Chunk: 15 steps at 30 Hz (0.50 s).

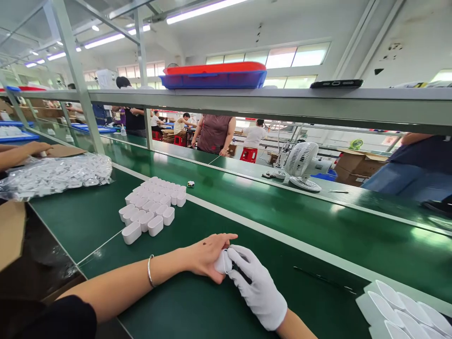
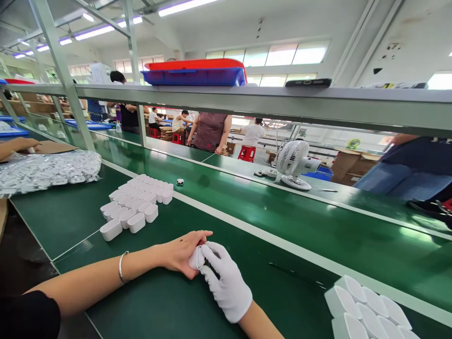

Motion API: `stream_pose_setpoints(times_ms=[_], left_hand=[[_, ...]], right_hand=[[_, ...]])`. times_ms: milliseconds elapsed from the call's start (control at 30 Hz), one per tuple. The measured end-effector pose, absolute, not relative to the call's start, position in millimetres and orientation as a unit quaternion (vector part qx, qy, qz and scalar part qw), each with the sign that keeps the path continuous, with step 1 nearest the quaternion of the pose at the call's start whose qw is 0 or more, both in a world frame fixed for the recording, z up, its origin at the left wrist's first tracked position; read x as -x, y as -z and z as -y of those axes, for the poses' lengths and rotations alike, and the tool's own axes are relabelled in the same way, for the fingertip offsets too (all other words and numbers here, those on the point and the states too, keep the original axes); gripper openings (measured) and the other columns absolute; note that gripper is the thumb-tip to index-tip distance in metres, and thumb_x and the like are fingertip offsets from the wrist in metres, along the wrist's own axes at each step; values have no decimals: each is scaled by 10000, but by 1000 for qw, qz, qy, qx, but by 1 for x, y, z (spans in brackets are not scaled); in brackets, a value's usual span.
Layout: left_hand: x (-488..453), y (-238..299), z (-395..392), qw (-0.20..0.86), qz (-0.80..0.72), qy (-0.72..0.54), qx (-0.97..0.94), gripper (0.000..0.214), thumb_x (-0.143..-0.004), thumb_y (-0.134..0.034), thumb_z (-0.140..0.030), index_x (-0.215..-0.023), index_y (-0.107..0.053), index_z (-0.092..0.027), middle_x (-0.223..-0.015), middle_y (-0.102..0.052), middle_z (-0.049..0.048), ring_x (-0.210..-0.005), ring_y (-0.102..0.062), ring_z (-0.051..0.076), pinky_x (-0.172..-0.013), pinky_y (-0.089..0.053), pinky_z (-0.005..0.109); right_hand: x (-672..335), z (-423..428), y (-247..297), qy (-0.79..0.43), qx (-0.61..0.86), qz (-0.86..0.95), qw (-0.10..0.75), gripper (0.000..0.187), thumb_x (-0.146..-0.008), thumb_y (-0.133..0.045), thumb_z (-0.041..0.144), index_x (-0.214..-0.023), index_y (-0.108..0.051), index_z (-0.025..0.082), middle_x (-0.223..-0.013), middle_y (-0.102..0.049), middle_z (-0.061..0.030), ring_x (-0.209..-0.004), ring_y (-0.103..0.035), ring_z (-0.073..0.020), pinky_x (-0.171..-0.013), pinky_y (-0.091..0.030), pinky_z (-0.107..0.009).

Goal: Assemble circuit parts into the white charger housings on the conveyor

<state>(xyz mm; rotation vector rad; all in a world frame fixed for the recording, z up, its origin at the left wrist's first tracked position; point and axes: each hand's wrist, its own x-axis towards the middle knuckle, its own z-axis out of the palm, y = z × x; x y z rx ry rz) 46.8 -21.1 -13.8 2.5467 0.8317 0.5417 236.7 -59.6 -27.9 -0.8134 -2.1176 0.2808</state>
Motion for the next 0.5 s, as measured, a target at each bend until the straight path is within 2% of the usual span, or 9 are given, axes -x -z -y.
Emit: stream_pose_setpoints(times_ms=[67, 133, 200, 267, 333, 400, 433, 500], left_hand=[[-52, 19, 25, 188, -333, -197, -903, 1069, -587, -729, -333, -1411, -67, -179, -1140, -469, 100, -1067, -467, 281, -976, -330, 416], [-58, 20, 30, 163, -364, -190, -897, 1097, -632, -713, -396, -1428, 4, -161, -1175, -452, 132, -1087, -448, 303, -974, -303, 463], [-61, 15, 32, 139, -381, -176, -897, 1168, -613, -727, -473, -1437, 43, -167, -1204, -442, 151, -1112, -428, 331, -969, -280, 498], [-58, -1, 24, 116, -387, -145, -903, 1285, -512, -779, -525, -1444, 45, -203, -1247, -425, 157, -1151, -398, 362, -967, -266, 517], [-49, -24, 2, 94, -419, -103, -897, 1297, -443, -820, -512, -1445, -32, -275, -1309, -395, 139, -1195, -372, 375, -977, -259, 510], [-35, -52, -35, 81, -527, -71, -843, 1103, -522, -820, -438, -1417, -183, -335, -1339, -402, 92, -1212, -392, 333, -1002, -260, 452], [-28, -65, -58, 73, -621, -63, -778, 911, -599, -791, -406, -1365, -299, -370, -1332, -426, 49, -1209, -414, 294, -1016, -260, 415], [-15, -85, -104, 51, -703, -68, -706, 580, -758, -679, -354, -1279, -459, -225, -1320, -437, 128, -1196, -429, 325, -1006, -277, 472]], right_hand=[[-233, 62, 26, -224, 343, 814, 411, 501, -790, -541, 181, -1282, -499, 262, -1215, -588, -100, -1027, -624, -219, -805, -562, -312], [-231, 61, 27, -277, 354, 790, 418, 544, -774, -571, 197, -1306, -472, 251, -1223, -587, -108, -1013, -632, -226, -768, -575, -309], [-233, 58, 30, -237, 365, 787, 437, 470, -780, -583, 231, -1248, -536, 233, -1179, -617, -116, -999, -638, -237, -798, -563, -326], [-238, 53, 34, -138, 370, 805, 443, 378, -791, -575, 258, -1167, -601, 235, -1146, -636, -118, -994, -639, -253, -831, -546, -348], [-243, 50, 36, -50, 362, 826, 428, 379, -794, -556, 250, -1171, -597, 257, -1145, -640, -109, -994, -638, -264, -827, -544, -359], [-247, 49, 37, -3, 371, 833, 410, 427, -804, -529, 232, -1227, -549, 278, -1166, -633, -100, -1000, -637, -265, -812, -548, -355], [-248, 48, 37, 7, 383, 832, 401, 460, -807, -526, 233, -1264, -514, 283, -1196, -617, -101, -1011, -633, -265, -811, -548, -350], [-249, 48, 39, 9, 407, 830, 381, 550, -799, -544, 236, -1335, -430, 284, -1289, -553, -105, -1044, -619, -266, -812, -548, -327]])
